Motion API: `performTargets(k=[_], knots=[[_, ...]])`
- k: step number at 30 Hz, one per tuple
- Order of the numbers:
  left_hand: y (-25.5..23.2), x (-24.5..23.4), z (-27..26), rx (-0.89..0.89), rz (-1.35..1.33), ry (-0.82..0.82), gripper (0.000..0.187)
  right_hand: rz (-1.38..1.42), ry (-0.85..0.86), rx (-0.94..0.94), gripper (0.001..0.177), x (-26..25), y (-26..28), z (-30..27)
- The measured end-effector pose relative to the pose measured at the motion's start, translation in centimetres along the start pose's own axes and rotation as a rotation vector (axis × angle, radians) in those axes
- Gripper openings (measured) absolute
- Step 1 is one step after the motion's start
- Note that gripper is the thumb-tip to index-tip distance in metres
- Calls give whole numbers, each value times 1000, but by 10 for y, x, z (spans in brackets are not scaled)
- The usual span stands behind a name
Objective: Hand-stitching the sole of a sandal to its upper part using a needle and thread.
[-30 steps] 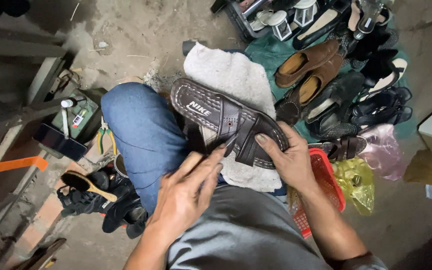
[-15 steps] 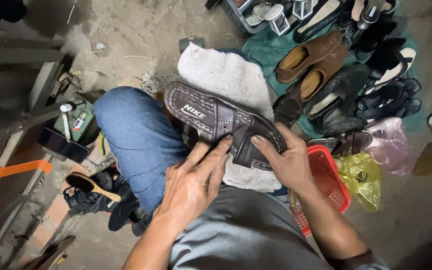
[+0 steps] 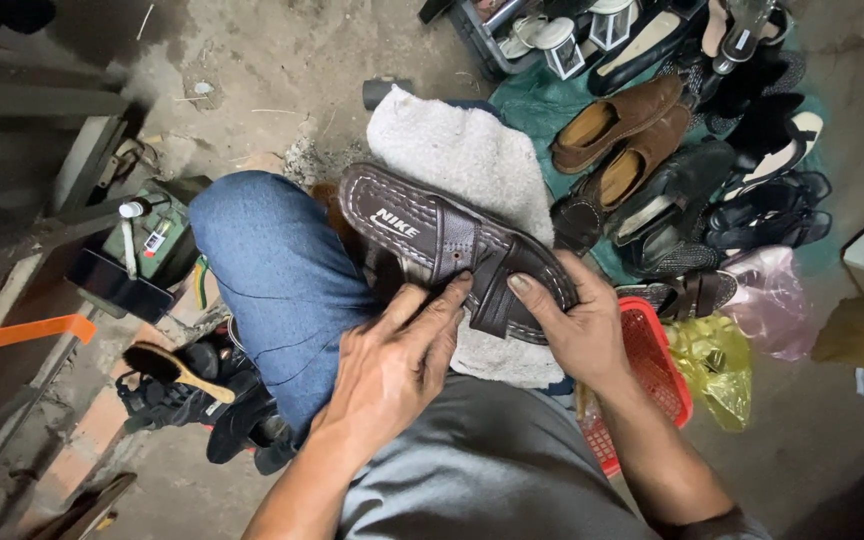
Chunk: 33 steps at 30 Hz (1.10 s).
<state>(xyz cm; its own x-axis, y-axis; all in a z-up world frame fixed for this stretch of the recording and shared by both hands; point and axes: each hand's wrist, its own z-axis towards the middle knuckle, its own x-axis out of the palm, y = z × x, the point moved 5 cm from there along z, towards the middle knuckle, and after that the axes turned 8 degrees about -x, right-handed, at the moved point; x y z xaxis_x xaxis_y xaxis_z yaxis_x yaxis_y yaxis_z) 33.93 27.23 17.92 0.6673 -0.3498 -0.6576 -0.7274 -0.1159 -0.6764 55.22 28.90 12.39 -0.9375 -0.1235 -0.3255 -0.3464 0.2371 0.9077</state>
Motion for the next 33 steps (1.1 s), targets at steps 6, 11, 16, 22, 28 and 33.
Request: performTargets(k=[6, 11, 16, 22, 28, 33], knots=[[-3, -10, 1, -23, -72, 22, 47, -187, 77, -32, 34, 0, 19, -3], [7, -35, -9, -70, -123, 51, 45, -429, 186, -124, 36, 14, 62, -12], [47, -39, -23, -23, -185, 61, 44, -654, 288, -617, 47, 57, 53, -20], [63, -45, -17, 15, -86, -36, 48, -867, 149, -785, 53, 82, 5, -22], [65, -34, -1, 144, -24, -4, 43, -990, 256, -476, 51, 97, -77, -12], [54, -37, 2, 254, -117, -94, 36, -1079, 442, 79, 72, 104, -143, 1]])
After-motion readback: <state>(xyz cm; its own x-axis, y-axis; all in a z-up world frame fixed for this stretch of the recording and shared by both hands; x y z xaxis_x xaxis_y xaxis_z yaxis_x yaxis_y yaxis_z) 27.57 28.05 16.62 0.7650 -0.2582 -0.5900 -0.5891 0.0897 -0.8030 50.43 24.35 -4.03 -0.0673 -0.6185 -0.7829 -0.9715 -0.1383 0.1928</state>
